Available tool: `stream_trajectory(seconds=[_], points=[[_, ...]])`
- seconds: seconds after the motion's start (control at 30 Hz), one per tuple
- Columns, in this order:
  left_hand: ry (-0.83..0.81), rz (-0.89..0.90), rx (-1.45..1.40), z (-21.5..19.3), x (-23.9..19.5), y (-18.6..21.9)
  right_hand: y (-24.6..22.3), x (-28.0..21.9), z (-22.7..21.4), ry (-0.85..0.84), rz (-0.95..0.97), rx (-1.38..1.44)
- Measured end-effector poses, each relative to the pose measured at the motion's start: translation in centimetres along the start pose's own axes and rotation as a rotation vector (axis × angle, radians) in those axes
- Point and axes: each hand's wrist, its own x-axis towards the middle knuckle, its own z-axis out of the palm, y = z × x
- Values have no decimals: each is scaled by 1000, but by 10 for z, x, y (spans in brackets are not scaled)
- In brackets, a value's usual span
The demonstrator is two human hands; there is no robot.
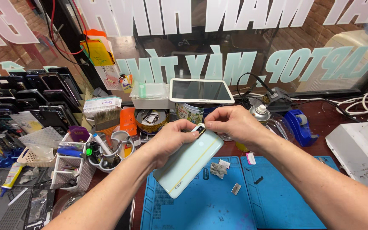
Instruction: The person secures a light-blue smartphone with multiple rubber bands while repeatedly wiping the back and edges with a small white cloth. The person rotates the phone to access different sides and continues wiping throughout the clip.
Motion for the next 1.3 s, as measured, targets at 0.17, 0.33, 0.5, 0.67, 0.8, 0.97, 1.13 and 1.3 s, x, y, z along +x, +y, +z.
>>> stream_trajectory(seconds=[0.17, 0.33, 0.5, 0.67, 0.8, 0.97, 1.13, 1.3], points=[[-71, -85, -301, -13, 0, 5, -7, -26, -17, -263, -226, 424], [-134, -118, -500, -23, -5, 8, -13, -61, -34, -178, -417, 380], [-317, 31, -666, -32, -5, 25, 21, -74, -34, -286, -168, 750], [-400, 54, -588, -16, -6, 28, 72, -25, -13, -535, 412, 1387], [-486, -42, -414, -7, -9, 22, 41, 22, -19, -463, 494, 1337], [-446, -226, -528, -10, -20, 5, -37, 7, -16, -434, 265, 458], [-293, -338, -733, -10, -20, -13, -75, -14, 6, -429, 143, -18], [-233, -361, -704, -22, -14, -22, -77, -11, 18, -291, -40, -271]])
